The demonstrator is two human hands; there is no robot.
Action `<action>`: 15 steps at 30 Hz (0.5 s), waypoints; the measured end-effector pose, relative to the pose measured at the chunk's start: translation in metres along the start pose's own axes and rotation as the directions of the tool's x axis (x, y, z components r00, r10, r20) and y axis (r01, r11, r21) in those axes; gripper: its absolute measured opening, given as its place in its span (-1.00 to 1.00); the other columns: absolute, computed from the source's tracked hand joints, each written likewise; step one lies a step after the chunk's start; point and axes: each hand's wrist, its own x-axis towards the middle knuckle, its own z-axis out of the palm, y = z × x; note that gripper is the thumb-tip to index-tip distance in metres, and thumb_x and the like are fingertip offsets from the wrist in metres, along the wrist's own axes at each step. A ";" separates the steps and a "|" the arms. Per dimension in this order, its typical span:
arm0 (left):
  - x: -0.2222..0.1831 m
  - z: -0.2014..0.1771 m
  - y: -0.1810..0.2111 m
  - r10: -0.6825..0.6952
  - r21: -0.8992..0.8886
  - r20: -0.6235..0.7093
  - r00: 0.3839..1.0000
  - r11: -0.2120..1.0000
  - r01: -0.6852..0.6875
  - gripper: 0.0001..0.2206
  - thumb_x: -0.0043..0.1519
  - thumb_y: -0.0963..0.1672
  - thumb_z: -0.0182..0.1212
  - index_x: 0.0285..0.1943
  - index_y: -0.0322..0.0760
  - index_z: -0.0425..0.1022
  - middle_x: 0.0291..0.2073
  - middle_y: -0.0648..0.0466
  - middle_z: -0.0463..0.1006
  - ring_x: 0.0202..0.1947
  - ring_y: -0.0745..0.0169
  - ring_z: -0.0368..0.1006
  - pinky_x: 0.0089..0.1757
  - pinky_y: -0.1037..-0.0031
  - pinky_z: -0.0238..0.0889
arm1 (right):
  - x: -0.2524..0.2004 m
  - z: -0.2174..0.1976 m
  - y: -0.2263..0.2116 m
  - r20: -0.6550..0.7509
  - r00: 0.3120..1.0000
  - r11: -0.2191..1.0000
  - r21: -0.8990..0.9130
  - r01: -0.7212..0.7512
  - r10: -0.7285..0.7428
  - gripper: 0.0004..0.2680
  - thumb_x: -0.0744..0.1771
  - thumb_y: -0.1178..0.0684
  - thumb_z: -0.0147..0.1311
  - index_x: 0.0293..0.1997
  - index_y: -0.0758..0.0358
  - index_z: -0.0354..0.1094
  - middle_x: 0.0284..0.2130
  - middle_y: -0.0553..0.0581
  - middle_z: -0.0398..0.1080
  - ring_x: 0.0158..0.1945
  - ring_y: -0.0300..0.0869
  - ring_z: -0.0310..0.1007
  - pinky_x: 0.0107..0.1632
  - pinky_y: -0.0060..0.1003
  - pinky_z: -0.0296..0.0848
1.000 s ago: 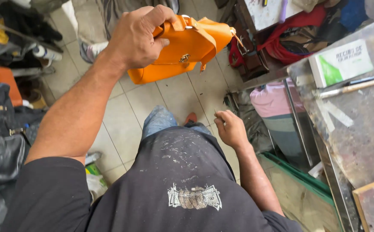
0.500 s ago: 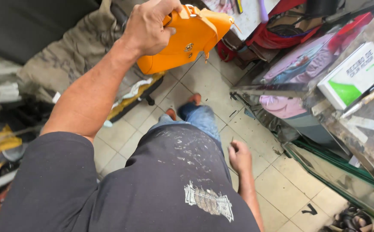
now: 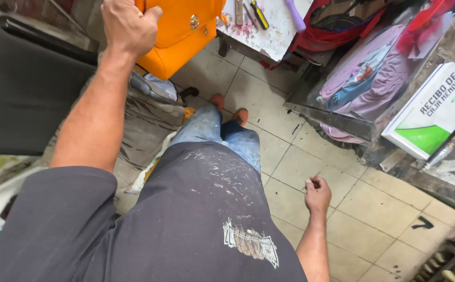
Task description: Repairing an orange leather bag by adjusting the strap and using a small tool for detailed work
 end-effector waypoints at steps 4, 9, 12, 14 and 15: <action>0.034 0.009 0.016 0.019 -0.066 -0.047 0.999 0.998 -0.022 -0.74 0.18 -0.16 0.52 -0.11 -0.31 0.49 -0.35 -0.12 0.50 -0.39 -0.28 0.47 -0.44 -0.04 0.24 | -0.004 0.016 0.005 -0.033 0.992 0.993 0.005 -0.118 0.119 -0.90 0.32 0.08 0.21 -0.15 0.19 0.48 -0.17 0.01 0.57 -0.19 -0.25 0.46 -0.05 -0.34 0.41; 0.078 0.013 0.014 0.053 -0.105 0.006 0.999 0.993 -0.052 -0.67 0.18 -0.20 0.51 0.07 -0.23 0.50 -0.29 -0.12 0.52 -0.34 -0.26 0.48 -0.40 -0.01 0.28 | -0.008 0.071 -0.069 0.071 0.985 0.987 -0.047 -0.151 0.154 -0.81 0.29 0.01 0.18 -0.05 0.14 0.52 -0.31 0.00 0.50 -0.27 -0.22 0.44 -0.08 -0.32 0.42; 0.108 0.007 0.015 0.117 -0.143 0.052 0.992 0.984 -0.109 -0.64 0.18 -0.24 0.50 0.11 -0.29 0.46 -0.29 -0.11 0.49 -0.37 -0.13 0.42 -0.42 0.07 0.25 | 0.001 0.107 -0.111 0.128 0.982 0.989 -0.068 -0.131 0.139 -0.80 0.28 -0.02 0.16 -0.04 0.08 0.52 -0.31 -0.03 0.51 -0.30 -0.24 0.44 -0.06 -0.32 0.42; 0.126 0.004 0.013 0.161 -0.172 0.082 0.984 0.974 -0.145 -0.57 0.19 -0.27 0.50 0.21 -0.29 0.43 -0.28 -0.08 0.45 -0.40 -0.02 0.35 -0.45 0.14 0.22 | 0.003 0.124 -0.137 0.140 0.985 0.993 -0.078 -0.089 0.099 -0.81 0.27 -0.03 0.17 -0.08 0.04 0.53 -0.34 -0.06 0.52 -0.31 -0.25 0.43 -0.03 -0.33 0.40; 0.139 0.004 0.010 0.211 -0.207 0.085 0.974 0.960 -0.190 -0.59 0.18 -0.27 0.49 0.15 -0.33 0.41 -0.26 -0.09 0.46 -0.37 -0.05 0.36 -0.39 0.14 0.22 | 0.007 0.132 -0.160 0.157 0.983 0.993 -0.077 -0.085 0.096 -0.84 0.27 -0.02 0.15 -0.11 0.04 0.52 -0.34 -0.06 0.52 -0.29 -0.24 0.43 -0.02 -0.32 0.40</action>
